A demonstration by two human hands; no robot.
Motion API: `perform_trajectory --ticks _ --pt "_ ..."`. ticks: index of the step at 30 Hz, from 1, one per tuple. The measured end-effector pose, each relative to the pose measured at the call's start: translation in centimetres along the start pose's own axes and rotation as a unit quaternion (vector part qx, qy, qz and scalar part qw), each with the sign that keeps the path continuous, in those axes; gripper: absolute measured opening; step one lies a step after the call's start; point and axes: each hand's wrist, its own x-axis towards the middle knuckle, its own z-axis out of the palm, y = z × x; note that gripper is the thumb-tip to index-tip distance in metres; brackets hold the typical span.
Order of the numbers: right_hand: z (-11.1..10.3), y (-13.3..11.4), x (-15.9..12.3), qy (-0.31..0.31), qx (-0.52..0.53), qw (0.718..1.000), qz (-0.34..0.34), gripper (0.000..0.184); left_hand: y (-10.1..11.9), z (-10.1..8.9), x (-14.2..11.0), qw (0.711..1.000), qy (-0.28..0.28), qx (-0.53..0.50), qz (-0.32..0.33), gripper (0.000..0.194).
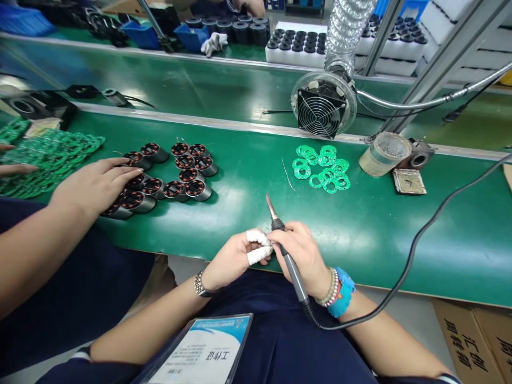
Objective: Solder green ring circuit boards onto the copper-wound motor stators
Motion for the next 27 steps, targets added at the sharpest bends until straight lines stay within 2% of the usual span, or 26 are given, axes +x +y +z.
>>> perform_trajectory --ticks 7,11,17,27 --pt "-0.1 -0.3 -0.2 0.004 0.011 1.0 0.012 0.02 -1.1 -0.6 0.2 0.999 -0.004 -0.041 -0.033 0.021" --pt "-2.2 -0.7 -0.6 0.032 0.018 0.999 0.031 0.02 -1.1 -0.6 0.2 0.998 0.01 -0.024 -0.049 0.023" --pt "-5.1 -1.2 -1.4 -0.016 0.063 0.998 -0.003 0.03 -0.7 -0.4 0.3 0.998 0.021 -0.025 -0.057 0.018" --pt "-4.9 -1.2 -1.7 -0.06 0.083 0.995 0.002 0.027 -1.0 -0.6 0.3 0.998 0.024 -0.012 -0.059 0.014"
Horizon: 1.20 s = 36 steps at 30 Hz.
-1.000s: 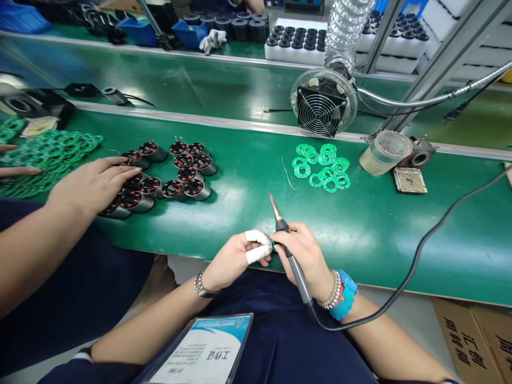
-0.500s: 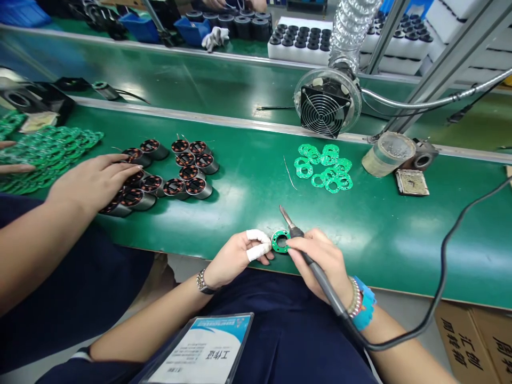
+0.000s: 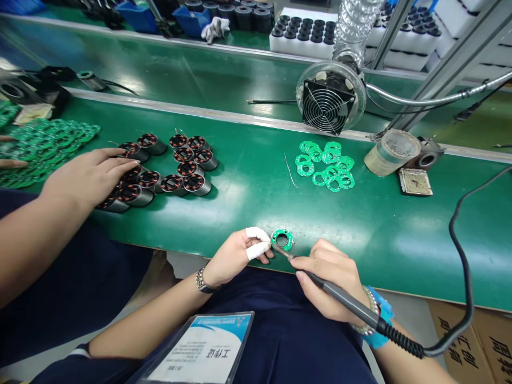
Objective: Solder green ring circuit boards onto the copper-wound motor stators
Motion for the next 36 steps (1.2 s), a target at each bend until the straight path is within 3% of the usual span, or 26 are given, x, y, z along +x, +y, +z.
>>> perform_trajectory --ticks 5,11,13,15,18,19,21,23,26,28,30,33,36 --pt "-0.6 -0.3 -0.1 0.018 0.003 1.0 0.0 0.028 -0.2 0.0 0.1 1.0 0.0 0.005 0.002 0.015" --pt "-3.3 1.1 -0.4 0.134 -0.094 0.985 0.06 0.022 -0.3 -0.2 -0.2 0.996 0.001 0.082 0.034 0.019" --pt "-5.1 3.2 -0.2 0.201 -0.178 0.959 0.086 0.019 0.0 -0.2 -0.2 0.981 0.033 0.166 0.099 0.036" --pt "-7.6 6.1 0.3 0.268 -0.262 0.922 0.096 0.02 0.3 0.1 0.0 0.946 0.045 0.265 0.182 0.062" --pt "-11.6 10.8 1.1 0.347 -0.386 0.849 0.098 0.026 0.9 0.6 0.8 0.903 -0.013 0.358 0.239 0.07" --pt "-12.6 12.1 1.4 0.342 -0.409 0.839 0.111 0.027 1.2 0.7 1.3 0.895 -0.032 0.375 0.242 0.067" --pt "-13.8 13.8 1.7 0.299 -0.403 0.856 0.123 0.029 2.5 0.5 2.9 0.884 -0.038 0.4 0.238 0.065" --pt "-13.5 14.4 2.0 0.27 -0.378 0.877 0.122 0.027 4.8 -0.5 5.8 0.879 0.007 0.42 0.224 0.069" --pt "-10.9 13.9 3.1 0.214 -0.34 0.912 0.086 0.019 9.8 -3.5 12.7 0.867 0.145 0.438 0.187 0.076" --pt "-8.7 13.5 4.4 0.113 -0.301 0.947 0.024 0.016 13.5 -6.0 18.1 0.848 0.248 0.435 0.173 0.079" --pt "-6.7 13.5 6.1 0.014 -0.273 0.962 -0.017 0.02 16.6 -8.5 23.0 0.846 0.329 0.398 0.132 0.082" --pt "-4.7 14.2 8.7 -0.048 -0.267 0.962 -0.027 0.026 19.3 -11.1 28.4 0.838 0.371 0.386 0.107 0.085" --pt "-3.8 15.2 10.5 -0.059 -0.265 0.962 -0.016 0.028 20.0 -12.0 31.0 0.837 0.369 0.392 0.097 0.084"
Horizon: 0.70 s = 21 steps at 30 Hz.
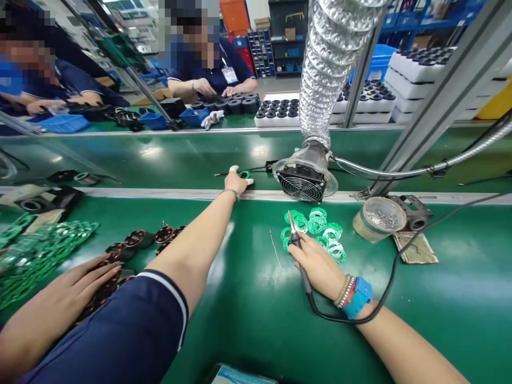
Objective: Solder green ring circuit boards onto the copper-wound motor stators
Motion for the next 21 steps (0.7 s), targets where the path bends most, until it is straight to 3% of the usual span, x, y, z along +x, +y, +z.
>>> perform_trajectory --ticks 3,5,8,10,12,14,18,21 --pt "0.4 0.3 0.6 -0.019 0.01 1.0 0.017 0.026 0.5 -0.2 0.1 1.0 -0.007 0.013 0.004 0.089" --pt "0.4 0.1 0.6 -0.03 0.009 0.999 0.027 0.028 1.1 -1.6 -0.8 0.999 -0.008 0.034 0.028 0.089" --pt "0.3 -0.5 0.6 -0.044 -0.004 0.999 0.024 0.028 1.7 -5.9 -4.0 0.991 -0.009 0.071 0.113 0.077" --pt "0.4 -1.0 0.8 -0.043 -0.022 0.999 0.017 0.026 1.2 -9.3 -7.9 0.982 0.025 0.077 0.168 0.068" --pt "0.7 -1.3 0.9 -0.034 -0.045 0.998 0.013 0.024 -0.5 -12.0 -12.9 0.974 0.065 0.087 0.2 0.057" --pt "1.1 -1.4 1.0 -0.022 -0.05 0.998 0.016 0.023 -3.2 -13.4 -18.3 0.97 0.098 0.124 0.183 0.05" --pt "1.4 -1.0 0.5 0.005 -0.001 0.999 0.033 0.035 -9.7 -12.8 -26.1 0.957 0.06 0.235 0.157 0.046" --pt "0.9 -1.2 -0.3 0.013 0.003 0.999 0.038 0.037 -13.0 -11.5 -28.0 0.936 0.079 0.292 0.18 0.031"
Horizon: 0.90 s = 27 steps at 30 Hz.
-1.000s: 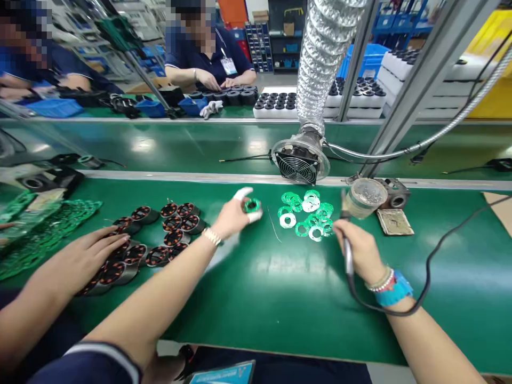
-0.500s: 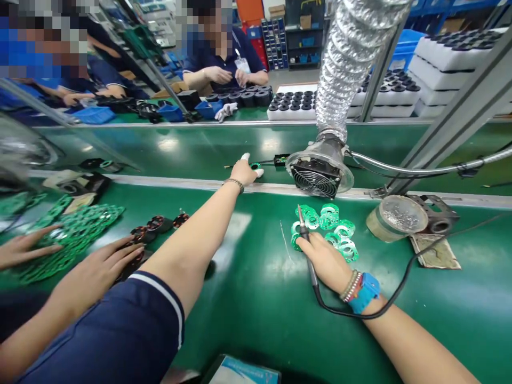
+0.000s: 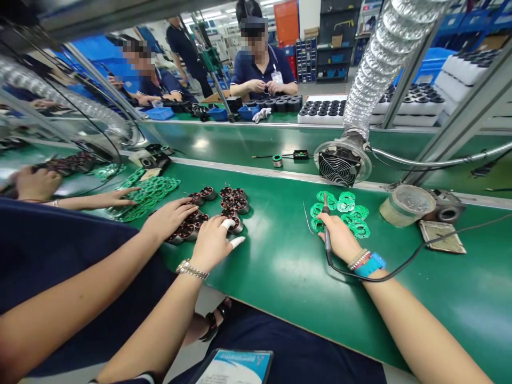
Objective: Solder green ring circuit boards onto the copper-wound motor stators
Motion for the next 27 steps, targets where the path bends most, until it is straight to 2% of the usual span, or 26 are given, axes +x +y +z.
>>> perform_trajectory --ticks 3,5,9,12,14,16,18,19,21,23,27 --pt "-0.6 -1.1 -1.5 0.011 -0.01 1.0 0.003 0.034 -0.6 1.5 -0.4 0.998 0.066 0.015 0.011 0.016" --pt "-0.8 -2.2 -2.7 0.017 -0.015 1.0 0.002 0.032 -0.6 2.0 -0.2 0.996 0.084 -0.005 0.032 0.011" --pt "-0.8 -3.7 -4.0 0.017 -0.021 1.0 -0.01 0.033 1.0 2.2 -1.0 0.986 0.046 -0.121 0.101 0.01" --pt "-0.1 -3.5 -3.3 0.025 -0.029 0.999 -0.005 0.035 3.3 1.9 -3.0 0.965 -0.001 -0.21 0.158 0.014" --pt "0.6 -2.9 -2.3 0.03 -0.034 0.999 0.004 0.035 4.6 1.7 -4.5 0.95 -0.027 -0.253 0.179 0.03" --pt "1.1 -2.3 -1.5 0.031 -0.035 0.999 0.013 0.033 5.3 1.9 -5.8 0.938 -0.053 -0.293 0.177 0.058" --pt "1.2 -2.1 -1.1 0.031 -0.031 0.999 0.022 0.032 5.1 2.3 -6.6 0.931 -0.078 -0.316 0.165 0.079" --pt "1.1 -2.2 -1.1 0.034 -0.027 0.999 0.025 0.032 4.8 2.5 -6.7 0.93 -0.089 -0.319 0.161 0.084" --pt "0.7 -3.0 -1.5 0.041 -0.017 0.999 0.03 0.034 4.1 2.9 -6.8 0.928 -0.106 -0.316 0.163 0.081" --pt "0.3 -4.4 -2.6 0.04 -0.003 0.999 0.029 0.036 3.8 3.1 -6.4 0.923 -0.119 -0.321 0.175 0.071" --pt "0.1 -8.2 -6.0 -0.013 0.057 0.998 -0.001 0.036 5.0 2.9 -5.7 0.896 -0.146 -0.373 0.193 0.05"
